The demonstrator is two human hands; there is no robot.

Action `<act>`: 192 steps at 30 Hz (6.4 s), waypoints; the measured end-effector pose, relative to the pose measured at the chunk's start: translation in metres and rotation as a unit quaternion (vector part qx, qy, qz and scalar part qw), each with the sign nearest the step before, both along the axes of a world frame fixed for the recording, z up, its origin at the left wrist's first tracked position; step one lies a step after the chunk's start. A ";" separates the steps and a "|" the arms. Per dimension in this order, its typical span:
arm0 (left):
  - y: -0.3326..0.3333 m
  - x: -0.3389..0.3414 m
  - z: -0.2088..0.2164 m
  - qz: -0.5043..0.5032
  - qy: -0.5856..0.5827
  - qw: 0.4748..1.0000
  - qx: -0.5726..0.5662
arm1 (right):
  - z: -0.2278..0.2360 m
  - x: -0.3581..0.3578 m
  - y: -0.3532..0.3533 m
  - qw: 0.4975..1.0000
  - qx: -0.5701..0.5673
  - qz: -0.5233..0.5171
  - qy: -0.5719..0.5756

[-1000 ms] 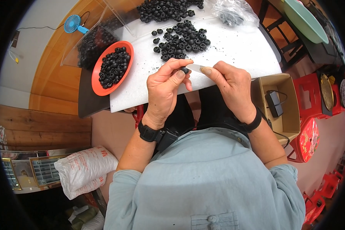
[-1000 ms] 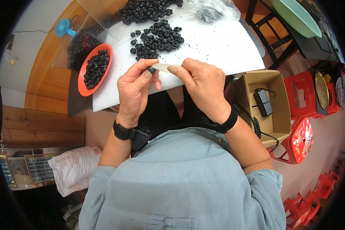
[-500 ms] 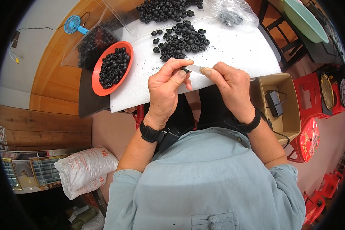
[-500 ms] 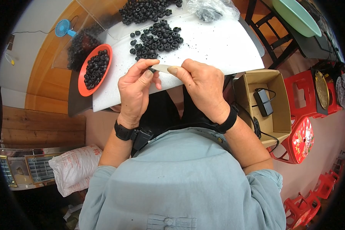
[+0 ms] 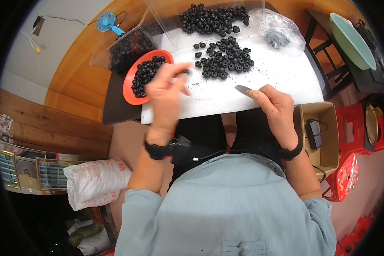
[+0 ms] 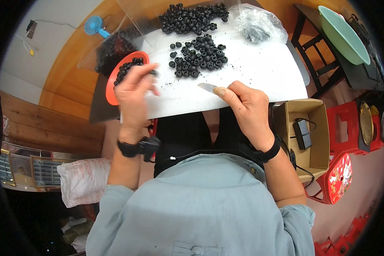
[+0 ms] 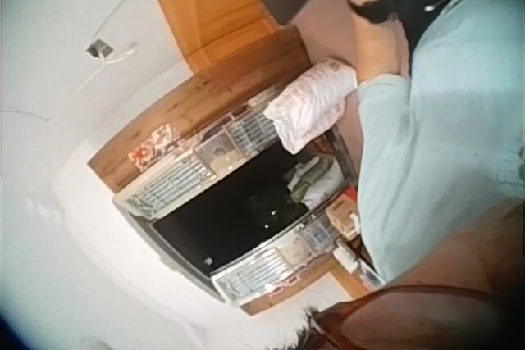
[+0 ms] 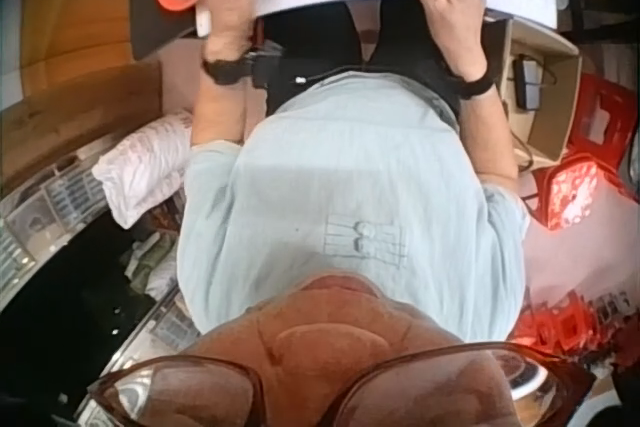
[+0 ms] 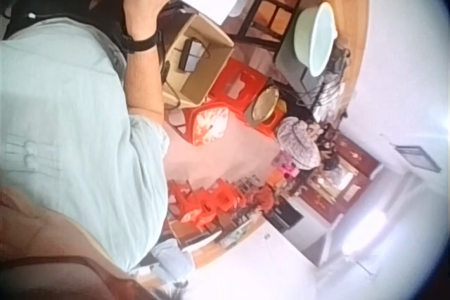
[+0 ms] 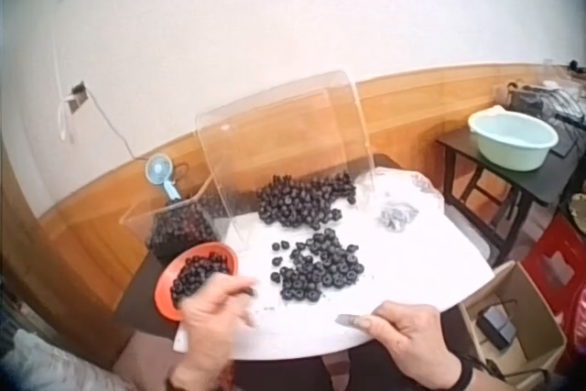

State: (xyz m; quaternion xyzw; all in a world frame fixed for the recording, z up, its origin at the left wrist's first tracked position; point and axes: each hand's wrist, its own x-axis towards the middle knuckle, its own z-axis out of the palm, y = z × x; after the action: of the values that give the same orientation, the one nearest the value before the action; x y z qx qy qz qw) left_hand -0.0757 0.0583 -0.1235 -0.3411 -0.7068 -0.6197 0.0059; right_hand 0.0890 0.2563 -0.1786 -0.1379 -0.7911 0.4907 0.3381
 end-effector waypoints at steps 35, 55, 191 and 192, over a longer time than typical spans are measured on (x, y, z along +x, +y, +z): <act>-0.005 -0.001 -0.029 0.018 0.193 0.976 -0.098 | -0.005 0.001 -0.003 0.999 0.032 -0.012 0.007; 0.015 -0.007 -0.032 0.043 0.393 0.883 -0.254 | 0.022 0.004 -0.016 0.960 0.263 -0.093 -0.030; 0.039 -0.052 -0.006 -0.029 0.219 0.936 -0.274 | 0.005 0.011 0.017 0.970 -0.216 0.101 0.038; 0.046 -0.057 -0.008 -0.028 0.203 0.934 -0.293 | 0.004 0.011 0.017 0.972 -0.212 0.098 0.034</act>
State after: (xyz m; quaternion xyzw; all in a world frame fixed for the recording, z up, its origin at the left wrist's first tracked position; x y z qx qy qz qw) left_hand -0.1332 0.1048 -0.1316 -0.4659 -0.8308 -0.3029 0.0320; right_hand 0.0996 0.2733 -0.1747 -0.1112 -0.6667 0.6827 0.2777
